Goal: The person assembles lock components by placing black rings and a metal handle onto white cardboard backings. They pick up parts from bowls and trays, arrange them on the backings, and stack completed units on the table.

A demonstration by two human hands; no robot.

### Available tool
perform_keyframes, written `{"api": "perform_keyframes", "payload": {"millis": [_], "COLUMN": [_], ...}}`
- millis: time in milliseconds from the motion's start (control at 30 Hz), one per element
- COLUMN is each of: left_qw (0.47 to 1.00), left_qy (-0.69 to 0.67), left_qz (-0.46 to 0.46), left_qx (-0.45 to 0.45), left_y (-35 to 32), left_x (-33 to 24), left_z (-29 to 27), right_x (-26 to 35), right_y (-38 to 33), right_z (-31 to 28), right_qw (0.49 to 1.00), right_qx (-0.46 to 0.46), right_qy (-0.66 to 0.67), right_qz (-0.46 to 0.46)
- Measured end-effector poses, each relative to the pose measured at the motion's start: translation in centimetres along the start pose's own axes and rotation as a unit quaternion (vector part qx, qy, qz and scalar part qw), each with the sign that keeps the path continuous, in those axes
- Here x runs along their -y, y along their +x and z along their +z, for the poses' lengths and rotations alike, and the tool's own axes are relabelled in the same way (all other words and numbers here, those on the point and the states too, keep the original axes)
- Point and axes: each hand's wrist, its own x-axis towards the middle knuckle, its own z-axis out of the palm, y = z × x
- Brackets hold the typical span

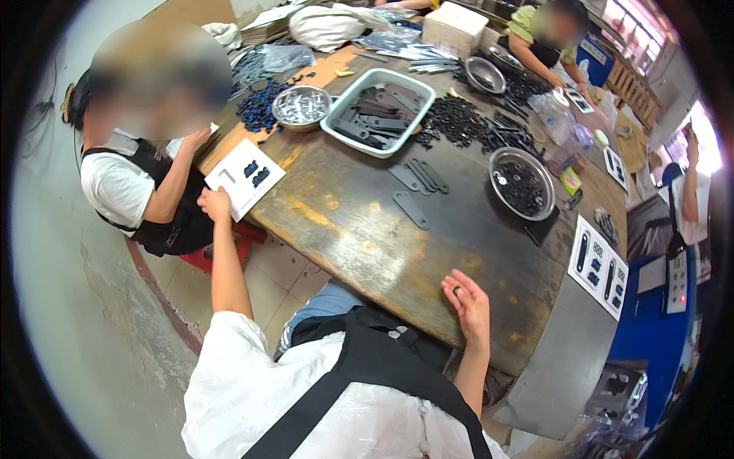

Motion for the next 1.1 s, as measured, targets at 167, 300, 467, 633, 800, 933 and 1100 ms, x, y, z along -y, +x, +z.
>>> {"api": "perform_keyframes", "payload": {"millis": [167,300,467,633,800,933,1100], "left_qw": [0.872,0.855,0.83,0.818,0.797,0.782,0.722], "left_qy": [-0.333,-0.41,-0.463,-0.491,-0.516,-0.505,-0.5], "left_qz": [-0.167,-0.183,-0.182,-0.152,-0.157,-0.156,-0.1], "left_qx": [0.316,0.259,0.251,0.258,0.271,0.33,0.467], "left_y": [3.9,1.3,-4.9,-12.8,-21.2,-25.9,-30.2], "left_x": [5.5,6.0,4.1,3.6,1.1,-0.8,0.2], "left_z": [2.1,1.2,-1.4,-3.4,-6.3,-9.2,-12.4], "right_x": [-2.8,-4.5,-5.6,-10.4,-13.5,-14.1,-11.6], "right_y": [-1.1,-0.7,1.6,4.9,5.1,3.8,0.1], "right_z": [1.6,5.8,15.1,23.5,25.1,21.9,15.3], "right_qw": [0.998,0.999,0.959,0.902,0.922,0.932,0.949], "right_qx": [-0.045,0.027,0.23,0.31,0.198,0.14,0.108], "right_qy": [0.007,0.026,-0.069,-0.185,-0.057,-0.045,-0.03], "right_qz": [0.034,0.028,0.153,0.239,0.327,0.331,0.293]}}
